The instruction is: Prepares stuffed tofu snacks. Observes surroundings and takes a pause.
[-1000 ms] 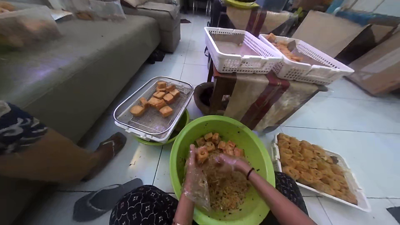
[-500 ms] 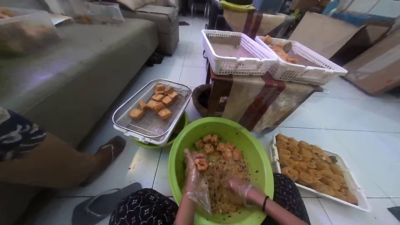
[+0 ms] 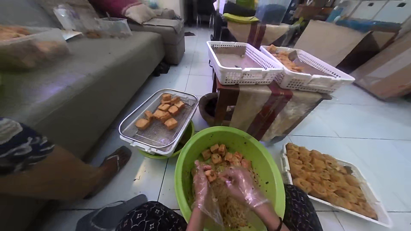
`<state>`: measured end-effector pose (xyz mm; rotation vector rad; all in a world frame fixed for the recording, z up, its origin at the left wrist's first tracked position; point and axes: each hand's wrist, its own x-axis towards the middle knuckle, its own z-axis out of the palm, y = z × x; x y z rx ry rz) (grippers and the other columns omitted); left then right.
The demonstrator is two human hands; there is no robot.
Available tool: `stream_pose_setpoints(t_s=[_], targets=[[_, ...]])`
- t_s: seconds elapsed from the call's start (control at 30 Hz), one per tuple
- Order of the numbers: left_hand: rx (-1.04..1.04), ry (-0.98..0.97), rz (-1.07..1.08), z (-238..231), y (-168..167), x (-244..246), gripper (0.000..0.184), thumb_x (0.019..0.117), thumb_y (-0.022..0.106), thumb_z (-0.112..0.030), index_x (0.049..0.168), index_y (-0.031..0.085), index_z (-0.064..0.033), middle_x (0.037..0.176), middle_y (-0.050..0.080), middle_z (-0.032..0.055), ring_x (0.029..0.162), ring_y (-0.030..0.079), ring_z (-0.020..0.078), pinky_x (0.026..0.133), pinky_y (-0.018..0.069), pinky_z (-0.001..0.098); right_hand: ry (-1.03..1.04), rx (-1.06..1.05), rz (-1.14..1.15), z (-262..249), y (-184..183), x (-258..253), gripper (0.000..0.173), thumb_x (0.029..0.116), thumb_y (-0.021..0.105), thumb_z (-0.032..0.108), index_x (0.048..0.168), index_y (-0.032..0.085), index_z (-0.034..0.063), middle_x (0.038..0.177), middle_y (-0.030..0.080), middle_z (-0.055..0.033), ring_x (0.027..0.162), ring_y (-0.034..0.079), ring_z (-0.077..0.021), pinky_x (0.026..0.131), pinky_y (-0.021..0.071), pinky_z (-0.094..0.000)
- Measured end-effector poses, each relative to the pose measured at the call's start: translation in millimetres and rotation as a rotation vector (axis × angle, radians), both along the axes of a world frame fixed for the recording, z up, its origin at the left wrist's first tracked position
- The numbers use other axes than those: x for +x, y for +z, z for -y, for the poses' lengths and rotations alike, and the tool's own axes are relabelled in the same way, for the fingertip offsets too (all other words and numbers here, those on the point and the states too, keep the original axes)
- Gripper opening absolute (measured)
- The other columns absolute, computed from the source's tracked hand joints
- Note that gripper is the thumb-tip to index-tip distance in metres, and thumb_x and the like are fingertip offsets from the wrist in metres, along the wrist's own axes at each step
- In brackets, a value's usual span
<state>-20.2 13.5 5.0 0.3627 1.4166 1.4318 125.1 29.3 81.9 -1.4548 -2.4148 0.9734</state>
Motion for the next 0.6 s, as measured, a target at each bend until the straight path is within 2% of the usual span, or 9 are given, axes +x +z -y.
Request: stream_pose_setpoints(t_s=[0.07,0.17,0.2,0.3,0.4,0.47,0.5,0.53,0.6], targets=[[0.011,-0.030,-0.069,0,-5,0,0.076,0.1098,0.012,-0.050,0.103,0.067,0.0016,0.082,0.067,0.0102,0.074,0.064,0.0180,0.072,0.0554,0.0375,0.059,0.067,-0.109,-5,-7,-6,0.025,0.0975,0.059,0.015,0.113,0.077,0.0099,0.112,0.074,-0.0117,0.108,0.069,-0.0247,0.101,0.0530,-0.0434],[0.046,-0.080,-0.126,0,-5,2,0.075,0.1103,0.011,-0.048,0.101,0.068,0.0003,0.082,0.068,0.0091,0.074,0.065,0.0173,0.072,0.0554,0.0370,0.153,0.019,-0.066,-6,-8,-15,0.030,0.0967,0.054,0.003,0.118,0.074,0.0021,0.117,0.072,-0.0205,0.116,0.067,-0.0341,0.106,0.0479,-0.0492],[0.045,-0.087,-0.151,0,-4,3,0.071,0.1112,0.015,-0.046,0.100,0.068,-0.0001,0.082,0.067,0.0082,0.074,0.064,0.0164,0.072,0.0547,0.0360,0.158,0.027,-0.053,-7,-9,-16,0.031,0.0967,0.054,0.002,0.120,0.074,0.0005,0.118,0.072,-0.0226,0.117,0.066,-0.0367,0.107,0.0469,-0.0510],[0.041,-0.142,-0.206,1,-10,2,0.051,0.1108,0.038,-0.036,0.106,0.070,0.0023,0.093,0.069,0.0121,0.087,0.066,0.0176,0.084,0.0554,0.0386,0.151,0.044,-0.008,-9,-10,-17,0.031,0.0972,0.054,0.004,0.120,0.074,0.0009,0.117,0.072,-0.0231,0.118,0.065,-0.0390,0.109,0.0450,-0.0525],[0.028,-0.139,-0.220,-1,-14,3,0.042,0.1076,0.050,-0.035,0.109,0.071,0.0013,0.092,0.069,0.0105,0.084,0.066,0.0149,0.081,0.0562,0.0353,0.014,0.036,-0.154,-12,-27,-12,0.027,0.0967,0.059,0.009,0.116,0.077,0.0029,0.115,0.074,-0.0171,0.114,0.069,-0.0277,0.106,0.0502,-0.0423],[-0.017,-0.112,-0.255,0,-12,0,0.042,0.1058,0.053,-0.038,0.109,0.071,0.0005,0.091,0.069,0.0110,0.082,0.066,0.0163,0.080,0.0556,0.0372,-0.144,-0.025,-0.410,-20,-56,-9,0.022,0.0957,0.067,0.016,0.109,0.077,0.0023,0.109,0.075,-0.0106,0.105,0.070,-0.0146,0.098,0.0558,-0.0308],[-0.040,-0.091,-0.260,1,-10,-2,0.043,0.1057,0.053,-0.038,0.109,0.071,0.0004,0.090,0.068,0.0111,0.081,0.064,0.0169,0.079,0.0549,0.0376,-0.196,-0.064,-0.467,-26,-72,-8,0.021,0.0952,0.068,0.018,0.108,0.076,0.0020,0.106,0.075,-0.0090,0.101,0.070,-0.0127,0.094,0.0571,-0.0297],[-0.062,-0.063,-0.242,2,-7,-3,0.043,0.1061,0.053,-0.038,0.111,0.070,0.0013,0.090,0.067,0.0116,0.080,0.063,0.0176,0.078,0.0545,0.0377,-0.199,-0.117,-0.394,-30,-82,-6,0.023,0.0963,0.067,0.017,0.111,0.074,0.0009,0.108,0.074,-0.0107,0.102,0.070,-0.0155,0.096,0.0562,-0.0321],[-0.094,-0.019,-0.197,3,2,-5,0.046,0.1074,0.049,-0.038,0.115,0.068,0.0023,0.091,0.066,0.0126,0.080,0.063,0.0183,0.078,0.0543,0.0372,0.009,-0.251,-0.001,-26,-93,0,0.034,0.1001,0.062,0.021,0.127,0.068,0.0026,0.127,0.068,-0.0173,0.122,0.064,-0.0282,0.110,0.0469,-0.0458]])
